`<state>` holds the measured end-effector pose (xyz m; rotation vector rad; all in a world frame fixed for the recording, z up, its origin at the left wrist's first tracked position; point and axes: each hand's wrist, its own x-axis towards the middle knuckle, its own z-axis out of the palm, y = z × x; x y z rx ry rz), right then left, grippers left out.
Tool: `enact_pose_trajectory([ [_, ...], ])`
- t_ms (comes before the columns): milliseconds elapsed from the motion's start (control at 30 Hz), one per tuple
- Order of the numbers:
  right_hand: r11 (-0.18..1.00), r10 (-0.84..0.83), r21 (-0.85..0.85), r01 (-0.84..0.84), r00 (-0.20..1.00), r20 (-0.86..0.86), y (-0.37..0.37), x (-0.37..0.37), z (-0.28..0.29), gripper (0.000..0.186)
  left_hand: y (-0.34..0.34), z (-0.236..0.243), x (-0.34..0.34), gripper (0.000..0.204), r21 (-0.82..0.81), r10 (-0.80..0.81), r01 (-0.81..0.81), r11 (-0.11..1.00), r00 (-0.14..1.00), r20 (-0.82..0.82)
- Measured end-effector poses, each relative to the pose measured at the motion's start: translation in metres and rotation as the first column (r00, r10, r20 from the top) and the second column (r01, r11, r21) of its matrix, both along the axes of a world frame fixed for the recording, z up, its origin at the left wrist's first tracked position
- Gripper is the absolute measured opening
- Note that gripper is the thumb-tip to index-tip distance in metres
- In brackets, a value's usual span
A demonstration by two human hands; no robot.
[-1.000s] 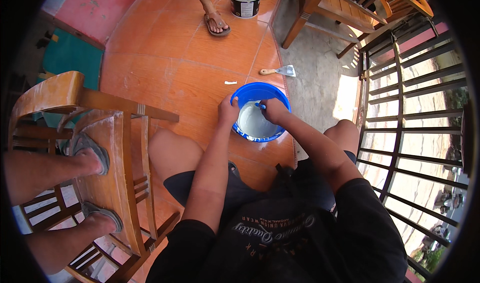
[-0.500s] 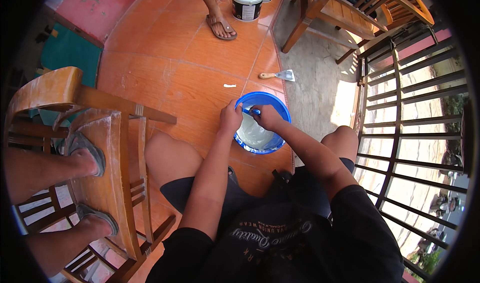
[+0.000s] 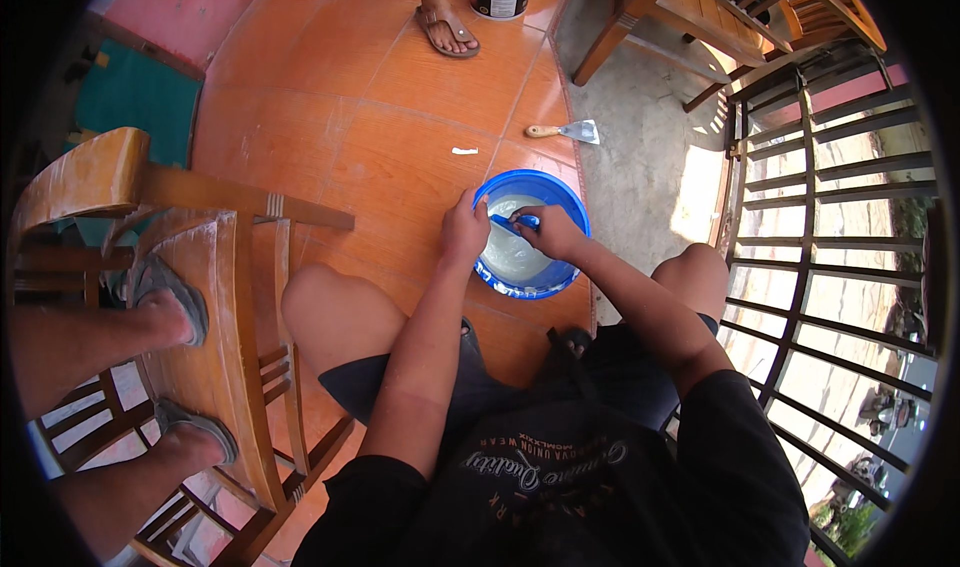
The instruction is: The person fills a blue bucket with water, then scoops white paint from a can into the bucket. They stir the mixture with a trowel and later with a paintbrush, preparing a paint mixture on a tiled balcony.
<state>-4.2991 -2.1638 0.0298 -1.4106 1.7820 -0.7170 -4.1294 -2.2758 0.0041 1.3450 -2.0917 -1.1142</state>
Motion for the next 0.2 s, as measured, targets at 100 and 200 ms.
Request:
enact_pose_trajectory([
  [100, 0.986, 0.14, -0.052, -0.155, 0.965, -0.222, -0.005, -0.003, -0.006, 0.032, 0.0, 0.005, 0.001, 0.026, 0.02, 0.003, -0.003, 1.0, 1.0, -0.014],
  [200, 0.967, 0.252, 0.101, -0.234, 0.933, -0.255, 0.006, 0.001, -0.013, 0.037, -0.001, 0.014, -0.001, 0.027, 0.035, 0.001, -0.002, 0.999, 1.0, 0.007],
])
